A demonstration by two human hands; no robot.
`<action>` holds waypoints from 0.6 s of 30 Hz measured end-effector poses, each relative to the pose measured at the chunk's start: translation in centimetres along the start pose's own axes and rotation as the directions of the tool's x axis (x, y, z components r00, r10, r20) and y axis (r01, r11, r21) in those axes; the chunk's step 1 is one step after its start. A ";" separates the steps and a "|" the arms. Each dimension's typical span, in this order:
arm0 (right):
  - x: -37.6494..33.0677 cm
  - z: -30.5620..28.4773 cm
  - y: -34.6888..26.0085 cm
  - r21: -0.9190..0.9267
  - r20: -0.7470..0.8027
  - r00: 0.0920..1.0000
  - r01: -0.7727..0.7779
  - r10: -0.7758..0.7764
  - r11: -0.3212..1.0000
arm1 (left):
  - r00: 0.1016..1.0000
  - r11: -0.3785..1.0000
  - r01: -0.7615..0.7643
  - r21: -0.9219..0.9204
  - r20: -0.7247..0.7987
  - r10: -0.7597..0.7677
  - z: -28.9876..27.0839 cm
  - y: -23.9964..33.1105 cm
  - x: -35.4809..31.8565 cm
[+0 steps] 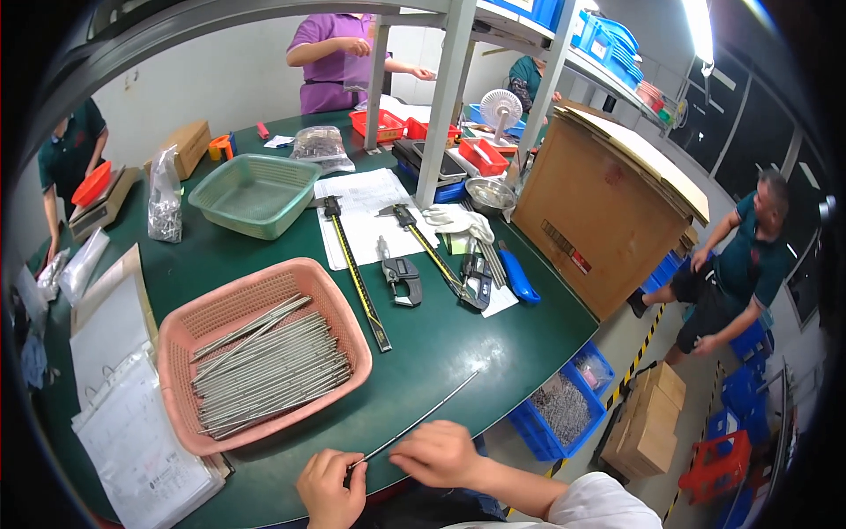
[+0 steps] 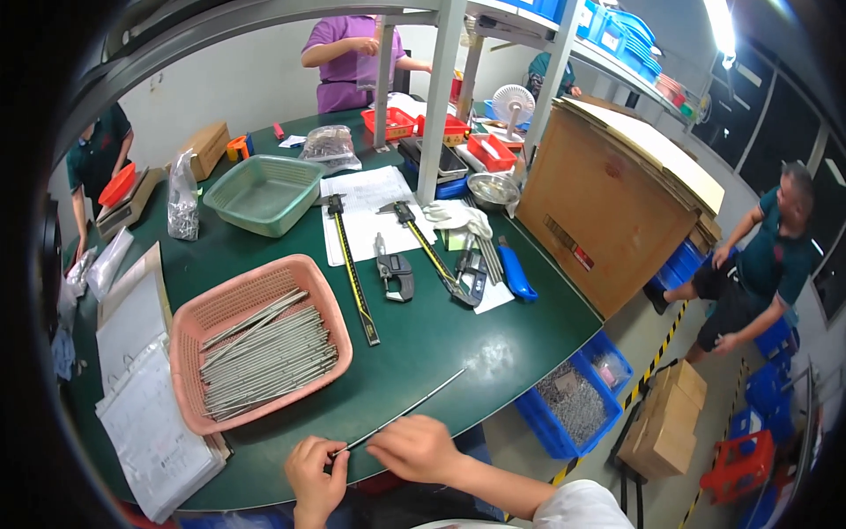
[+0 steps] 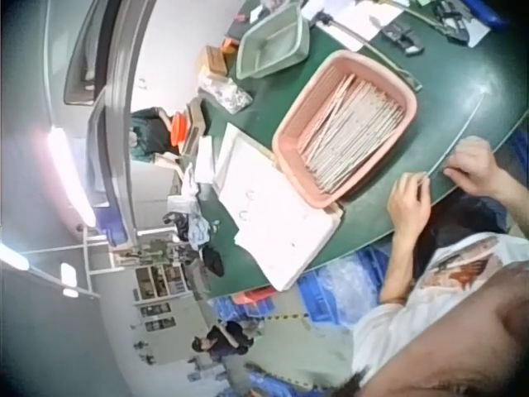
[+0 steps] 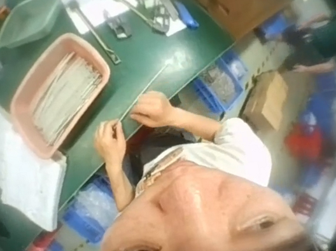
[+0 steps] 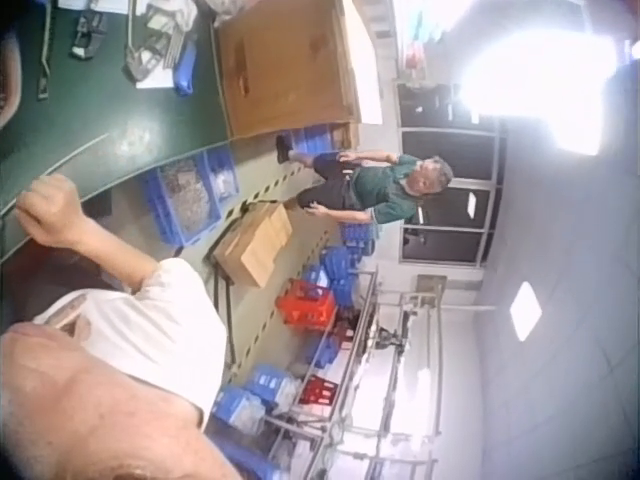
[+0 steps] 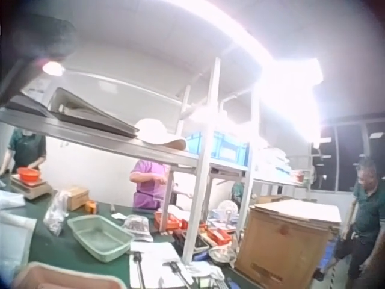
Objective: Inspecting, counting, and organizing long metal rods at a manufacturing workbench.
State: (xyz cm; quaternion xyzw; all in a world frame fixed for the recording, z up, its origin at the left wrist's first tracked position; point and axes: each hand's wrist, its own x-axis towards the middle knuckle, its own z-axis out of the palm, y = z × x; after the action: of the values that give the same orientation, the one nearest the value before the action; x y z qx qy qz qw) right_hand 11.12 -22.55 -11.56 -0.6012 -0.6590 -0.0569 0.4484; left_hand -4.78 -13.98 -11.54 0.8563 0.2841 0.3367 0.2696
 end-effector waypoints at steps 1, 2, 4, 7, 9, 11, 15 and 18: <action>0.4 0.7 -0.5 -0.011 0.009 1.000 0.009 -0.009 1.000 | 1.000 1.000 -0.007 -0.001 0.008 0.007 0.1 0.0 -0.1; 0.8 1.2 -0.6 -0.020 0.019 1.000 0.020 -0.020 1.000 | 1.000 1.000 -0.009 -0.030 -0.005 0.009 0.4 0.0 -0.1; 1.2 1.9 -0.6 -0.007 0.013 1.000 0.024 -0.024 1.000 | 1.000 0.998 -0.013 -0.058 -0.014 0.012 0.7 -0.3 0.1; 1.6 2.4 -0.7 0.049 0.007 1.000 0.027 -0.027 0.998 | 0.994 0.995 -0.101 0.001 -0.038 0.101 0.5 -0.5 0.2; 1.8 2.7 -0.7 0.080 0.000 1.000 0.019 -0.019 0.997 | 0.997 0.996 -0.071 -0.051 -0.039 0.069 0.4 -0.4 0.2; 1.6 3.0 -0.7 0.224 -0.030 0.997 -0.067 0.076 0.972 | 0.997 0.995 -0.058 -0.076 -0.054 0.054 0.7 -0.6 0.3; 1.1 3.4 -1.5 0.323 -0.009 0.973 -0.214 0.230 0.922 | 0.996 0.996 -0.057 -0.068 -0.068 0.053 0.7 -0.6 0.2; 1.1 2.9 -2.1 0.355 0.064 0.951 -0.304 0.301 0.884 | 0.997 0.996 -0.057 -0.067 -0.056 0.053 0.6 -0.6 -0.2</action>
State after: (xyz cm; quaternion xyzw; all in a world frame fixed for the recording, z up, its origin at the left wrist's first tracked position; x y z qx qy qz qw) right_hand 7.97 -20.53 -11.56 -0.6041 -0.5578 0.1378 0.5522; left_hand -4.70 -13.88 -12.39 0.8446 0.2561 0.3765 0.2817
